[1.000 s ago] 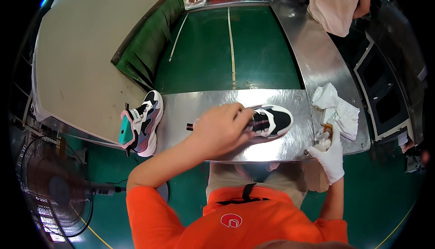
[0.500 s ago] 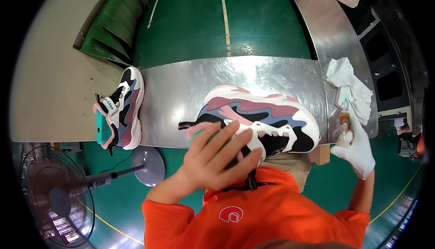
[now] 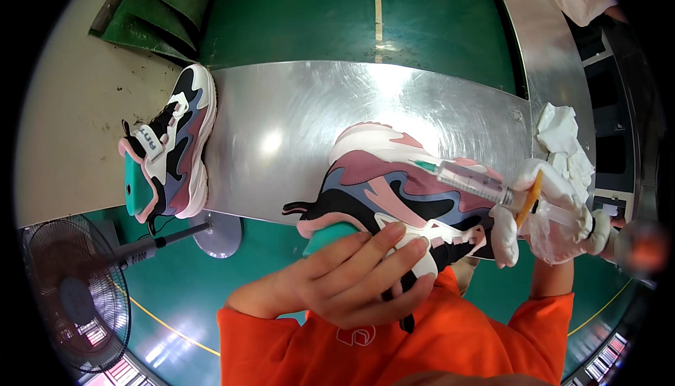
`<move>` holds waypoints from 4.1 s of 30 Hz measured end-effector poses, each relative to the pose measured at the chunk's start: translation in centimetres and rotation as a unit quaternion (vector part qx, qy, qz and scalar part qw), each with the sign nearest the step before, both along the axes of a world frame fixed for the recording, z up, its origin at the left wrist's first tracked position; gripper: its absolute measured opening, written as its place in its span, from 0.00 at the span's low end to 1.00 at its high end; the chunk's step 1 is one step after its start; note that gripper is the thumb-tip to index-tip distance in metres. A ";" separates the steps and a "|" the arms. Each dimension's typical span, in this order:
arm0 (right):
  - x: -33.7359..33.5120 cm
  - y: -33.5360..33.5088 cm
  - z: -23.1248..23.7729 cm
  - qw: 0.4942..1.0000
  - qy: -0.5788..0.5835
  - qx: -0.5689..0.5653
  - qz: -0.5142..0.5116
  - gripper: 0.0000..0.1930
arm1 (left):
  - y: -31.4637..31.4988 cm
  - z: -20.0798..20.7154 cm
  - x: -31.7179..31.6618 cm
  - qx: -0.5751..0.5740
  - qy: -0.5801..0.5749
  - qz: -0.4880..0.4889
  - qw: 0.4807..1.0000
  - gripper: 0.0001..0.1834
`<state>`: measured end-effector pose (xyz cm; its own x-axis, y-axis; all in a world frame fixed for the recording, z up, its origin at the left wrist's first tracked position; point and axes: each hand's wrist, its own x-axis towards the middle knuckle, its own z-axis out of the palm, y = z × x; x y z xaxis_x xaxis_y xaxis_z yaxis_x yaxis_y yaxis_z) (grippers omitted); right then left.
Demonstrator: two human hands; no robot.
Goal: The person injects a liquid into a sneaker using a syringe, targeting the sole and upper sections. They rotate the shoe to access different areas and repeat the injection process on multiple sneakers on a metal workbench.
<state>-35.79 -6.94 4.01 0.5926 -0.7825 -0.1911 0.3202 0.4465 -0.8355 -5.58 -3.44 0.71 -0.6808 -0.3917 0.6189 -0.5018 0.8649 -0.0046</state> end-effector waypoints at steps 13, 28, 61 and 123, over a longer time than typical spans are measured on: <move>2.2 -2.4 1.7 0.995 0.047 0.075 0.050 0.52 | -0.1 -0.5 -0.3 -0.022 0.015 0.026 0.999 0.09; 3.1 -1.2 1.4 0.989 0.008 0.136 0.053 0.53 | 0.3 -0.5 -0.3 -0.002 0.021 0.003 1.000 0.14; 1.3 -3.1 4.1 0.988 0.101 0.085 0.084 0.44 | 0.6 -0.5 0.4 -0.004 0.007 -0.012 1.000 0.13; -7.2 3.5 3.5 0.984 0.169 0.038 -0.046 0.40 | 0.9 1.0 -1.2 0.063 -0.019 0.025 0.997 0.12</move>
